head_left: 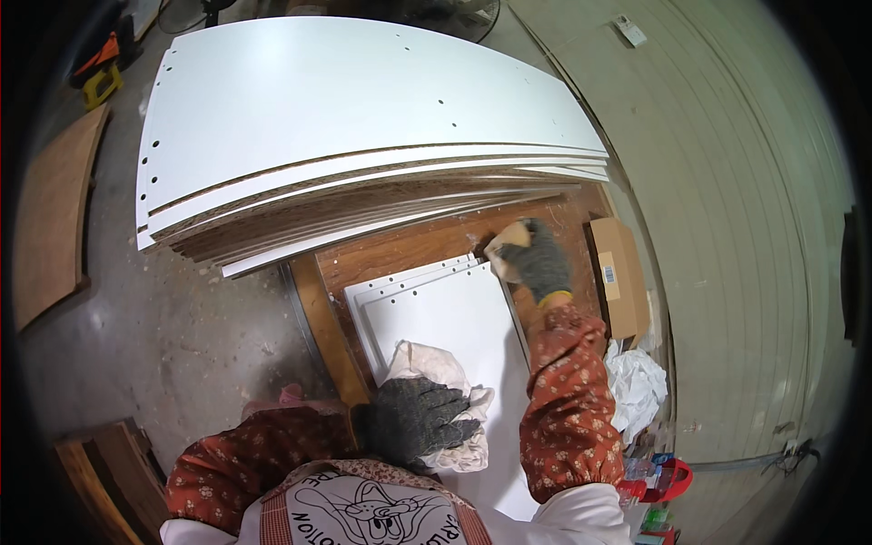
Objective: The person cleans and sands white wooden panels using a cloth, a sanding block, and a scraping tool. The person then scoops white paste onto a sponge with a spatula and wipes and smooths the edges of the panels.
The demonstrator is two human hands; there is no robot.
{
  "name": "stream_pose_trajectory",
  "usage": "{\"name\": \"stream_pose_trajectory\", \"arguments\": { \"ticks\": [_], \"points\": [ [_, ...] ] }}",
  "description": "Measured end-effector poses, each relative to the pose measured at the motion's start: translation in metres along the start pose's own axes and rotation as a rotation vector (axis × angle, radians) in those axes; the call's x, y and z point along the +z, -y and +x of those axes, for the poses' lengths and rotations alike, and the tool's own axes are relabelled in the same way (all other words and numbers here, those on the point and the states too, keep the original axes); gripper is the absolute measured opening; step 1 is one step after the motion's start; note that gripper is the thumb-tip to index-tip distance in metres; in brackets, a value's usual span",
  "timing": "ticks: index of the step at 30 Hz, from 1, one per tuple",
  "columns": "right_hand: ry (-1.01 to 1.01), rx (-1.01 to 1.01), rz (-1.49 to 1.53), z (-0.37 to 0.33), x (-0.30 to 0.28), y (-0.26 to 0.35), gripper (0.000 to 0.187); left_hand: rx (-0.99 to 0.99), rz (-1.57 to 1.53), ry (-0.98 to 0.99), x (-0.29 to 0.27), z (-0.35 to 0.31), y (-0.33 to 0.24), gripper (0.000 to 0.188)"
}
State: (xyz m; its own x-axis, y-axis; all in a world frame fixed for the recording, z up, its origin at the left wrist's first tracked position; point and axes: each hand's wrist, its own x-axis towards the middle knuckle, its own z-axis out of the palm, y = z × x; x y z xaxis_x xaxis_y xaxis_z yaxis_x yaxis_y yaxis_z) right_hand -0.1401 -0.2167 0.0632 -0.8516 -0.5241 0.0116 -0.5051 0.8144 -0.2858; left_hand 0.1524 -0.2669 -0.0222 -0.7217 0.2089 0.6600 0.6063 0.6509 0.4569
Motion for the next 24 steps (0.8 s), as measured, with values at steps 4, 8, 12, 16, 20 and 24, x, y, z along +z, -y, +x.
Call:
{"name": "stream_pose_trajectory", "arguments": {
  "ticks": [4,8,12,16,20,24],
  "points": [
    [-0.028,0.041,-0.305,0.009,0.005,0.014,0.047,0.064,-0.010,-0.039,0.009,-0.005,0.006,0.047],
    [-0.073,-0.065,-0.170,0.013,-0.006,-0.003,0.046,0.052,0.042,-0.075,0.012,-0.009,0.007,0.049],
    [-0.041,-0.041,-0.242,-0.003,0.010,0.026,0.041,0.063,0.045,-0.129,0.003,-0.006,0.003,0.050],
    [-0.113,0.006,-0.266,0.021,0.017,0.002,0.051,-0.002,-0.055,-0.048,-0.010,-0.001,-0.003,0.050],
    [0.007,0.163,0.475,0.021,-0.009,-0.017,0.043,-0.056,0.002,0.124,0.010,-0.013,-0.002,0.053],
    [-0.156,-0.829,-0.365,0.017,-0.015,-0.080,0.051,-0.043,0.022,-0.054,0.043,-0.022,-0.001,0.056]
  ]
}}
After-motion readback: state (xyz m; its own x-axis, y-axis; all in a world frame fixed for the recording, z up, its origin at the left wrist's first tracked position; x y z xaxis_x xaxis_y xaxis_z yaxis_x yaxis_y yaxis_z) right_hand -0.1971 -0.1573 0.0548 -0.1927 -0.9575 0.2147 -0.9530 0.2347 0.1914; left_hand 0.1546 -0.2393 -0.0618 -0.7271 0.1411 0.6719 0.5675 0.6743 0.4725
